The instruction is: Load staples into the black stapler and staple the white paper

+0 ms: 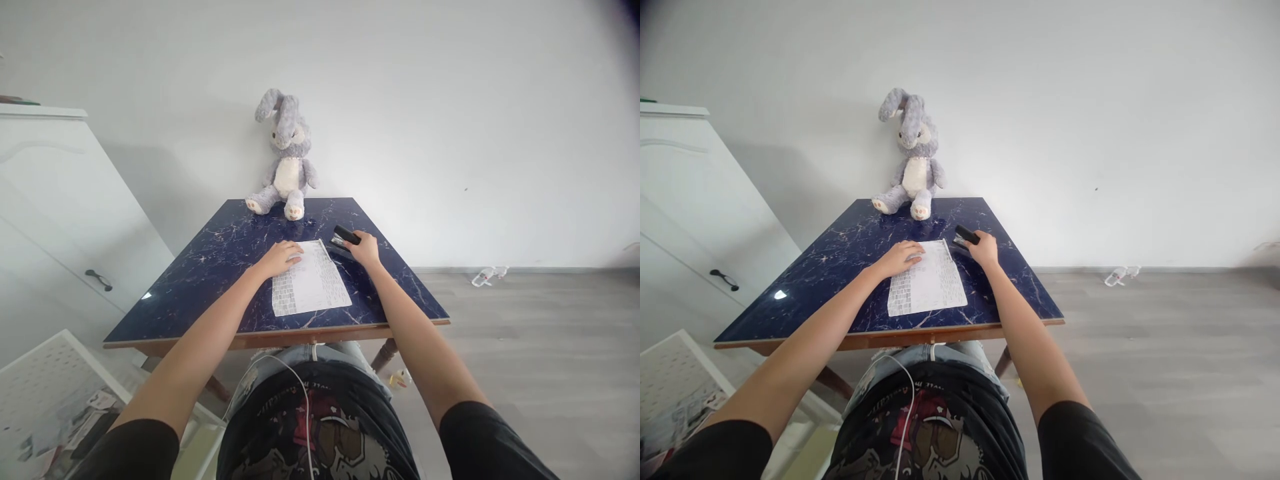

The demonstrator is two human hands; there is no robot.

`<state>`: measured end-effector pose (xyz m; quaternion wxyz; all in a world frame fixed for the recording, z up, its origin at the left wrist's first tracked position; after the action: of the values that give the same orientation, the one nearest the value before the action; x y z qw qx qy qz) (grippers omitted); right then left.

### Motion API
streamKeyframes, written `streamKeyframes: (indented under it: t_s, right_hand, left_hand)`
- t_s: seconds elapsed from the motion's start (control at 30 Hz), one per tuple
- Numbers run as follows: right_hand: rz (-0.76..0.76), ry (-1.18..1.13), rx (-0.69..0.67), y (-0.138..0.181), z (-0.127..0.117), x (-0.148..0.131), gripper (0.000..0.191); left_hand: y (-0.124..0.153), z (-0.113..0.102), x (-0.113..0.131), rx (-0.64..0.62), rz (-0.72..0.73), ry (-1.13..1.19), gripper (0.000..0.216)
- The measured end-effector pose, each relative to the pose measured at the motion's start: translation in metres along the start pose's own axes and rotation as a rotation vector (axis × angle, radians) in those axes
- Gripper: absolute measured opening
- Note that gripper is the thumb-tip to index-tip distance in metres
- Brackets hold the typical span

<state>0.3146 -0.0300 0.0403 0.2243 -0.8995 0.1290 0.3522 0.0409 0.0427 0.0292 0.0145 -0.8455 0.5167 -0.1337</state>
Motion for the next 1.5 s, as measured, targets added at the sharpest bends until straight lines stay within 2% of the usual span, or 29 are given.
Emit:
streamKeyframes:
  t_s: [0.1, 0.2, 0.4, 0.5, 0.6, 0.73, 0.97, 1.1, 1.23, 1.37, 1.43, 1.5]
  right_hand:
    - [0.062, 0.069, -0.076, -0.003, 0.001, 0.011, 0.028]
    - [-0.019, 0.071, -0.221, -0.003, 0.015, 0.003, 0.029]
    - [-0.149, -0.029, -0.373, 0.0, 0.035, -0.009, 0.035]
    - [-0.2, -0.047, -0.432, 0.005, 0.037, -0.016, 0.035]
    - [-0.273, -0.05, -0.501, 0.012, 0.038, -0.03, 0.036]
    - [-0.352, -0.065, -0.58, 0.021, 0.037, -0.046, 0.038]
    - [-0.41, -0.193, -0.807, 0.043, 0.049, -0.061, 0.047]
    - [-0.503, -0.154, -0.818, 0.051, 0.053, -0.074, 0.047]
    - [-0.53, -0.108, -0.851, 0.056, 0.056, -0.079, 0.048]
    - [-0.535, -0.182, -0.869, 0.059, 0.056, -0.084, 0.054]
    - [-0.511, -0.256, -0.805, 0.054, 0.054, -0.087, 0.056]
    - [-0.477, -0.235, -0.688, 0.047, 0.054, -0.09, 0.054]
  left_hand:
    - [-0.004, 0.02, 0.013, -0.175, 0.013, 0.018, 0.057]
    - [-0.003, 0.029, 0.008, -0.255, -0.067, 0.006, 0.064]
    - [0.003, 0.022, -0.024, -0.221, -0.222, -0.063, 0.063]
    - [0.004, 0.021, -0.031, -0.201, -0.253, -0.083, 0.06]
    - [0.003, 0.021, -0.021, -0.195, -0.173, -0.021, 0.056]
    - [0.002, 0.026, -0.003, -0.268, -0.023, 0.097, 0.052]
    - [0.001, 0.031, 0.0, -0.279, -0.006, 0.177, 0.056]
    - [-0.001, 0.037, 0.009, -0.314, 0.033, 0.194, 0.056]
    - [0.002, 0.032, 0.02, -0.352, 0.081, 0.216, 0.055]
    - [0.009, 0.024, 0.031, -0.368, 0.139, 0.221, 0.068]
    - [0.011, 0.022, 0.037, -0.356, 0.172, 0.231, 0.07]
    - [0.01, 0.023, 0.041, -0.346, 0.19, 0.235, 0.069]
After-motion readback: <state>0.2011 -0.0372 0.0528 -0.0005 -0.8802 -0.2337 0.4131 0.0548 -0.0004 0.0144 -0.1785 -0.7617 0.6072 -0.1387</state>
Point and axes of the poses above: each hand's wrist, its own y-axis away from the middle knuckle, its own z-axis out of the palm, x = y × z, the point moved 9 cm from there along -y, towards the middle knuckle, and after that the axes turned 6 degrees about -x, right-handed, at the moved point
